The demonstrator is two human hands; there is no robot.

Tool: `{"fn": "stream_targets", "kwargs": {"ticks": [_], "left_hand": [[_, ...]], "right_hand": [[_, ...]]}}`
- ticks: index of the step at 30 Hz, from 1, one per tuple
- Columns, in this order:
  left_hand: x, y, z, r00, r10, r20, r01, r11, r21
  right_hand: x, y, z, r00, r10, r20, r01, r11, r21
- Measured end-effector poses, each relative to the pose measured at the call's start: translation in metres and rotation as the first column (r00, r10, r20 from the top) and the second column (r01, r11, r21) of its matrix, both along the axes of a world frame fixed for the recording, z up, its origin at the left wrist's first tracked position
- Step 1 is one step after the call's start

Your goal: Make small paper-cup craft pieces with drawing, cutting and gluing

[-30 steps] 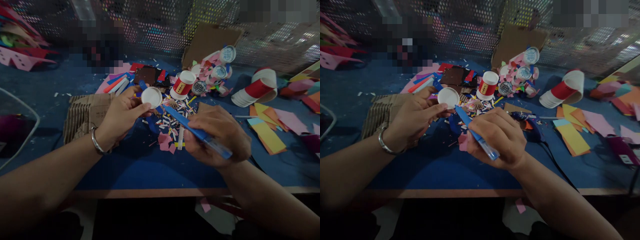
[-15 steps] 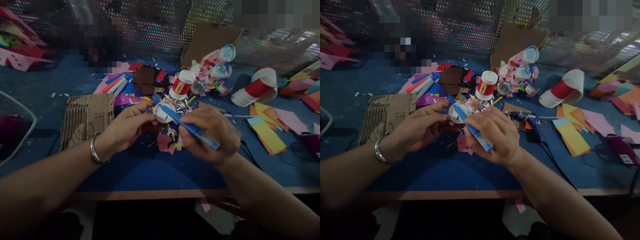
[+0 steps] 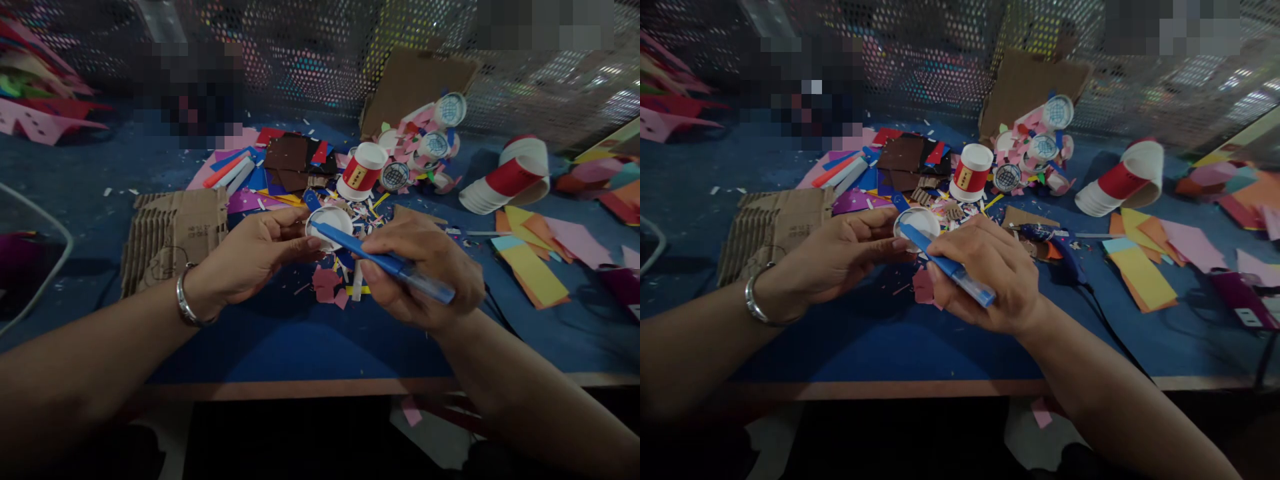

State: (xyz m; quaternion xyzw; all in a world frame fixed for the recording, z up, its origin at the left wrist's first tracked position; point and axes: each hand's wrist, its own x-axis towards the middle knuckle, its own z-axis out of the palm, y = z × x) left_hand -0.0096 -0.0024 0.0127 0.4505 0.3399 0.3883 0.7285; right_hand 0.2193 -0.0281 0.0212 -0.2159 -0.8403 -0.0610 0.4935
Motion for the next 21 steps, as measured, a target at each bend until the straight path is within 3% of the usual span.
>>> {"fn": "stream_targets", "kwargs": {"ticks": [3, 7, 13, 17, 21], "left_hand": [[-0.0005, -0.0002, 0.0, 1.0, -0.011, -0.001, 0.011, 1.0, -0.009], [-0.0011, 0.0002, -0.0007, 1.0, 0.013, 0.012, -0.012, 0.997, -0.071], [0.0, 0.0018, -0.0008, 0.99, 0.142, -0.016, -0.143, 0.986, -0.089], [0.0025, 0.0023, 0.0003, 0.969, 0.247, -0.024, -0.247, 0.969, 0.002], [0.0047, 0.0012, 0.0012, 0.962, 0.267, -0.06, -0.263, 0.962, 0.077]], "right_hand": [[0.0019, 0.0032, 0.0016, 0.998, 0.025, 0.053, -0.028, 0.998, 0.058], [0.005, 0.0047, 0.0035, 0.995, -0.031, 0.091, 0.018, 0.99, 0.14], [0.009, 0.0076, 0.005, 0.987, -0.125, 0.098, 0.104, 0.974, 0.201], [0.009, 0.0029, 0.0063, 0.987, -0.126, 0.099, 0.115, 0.987, 0.111], [0.0059, -0.0012, 0.005, 0.993, -0.11, 0.046, 0.109, 0.994, 0.01]]}}
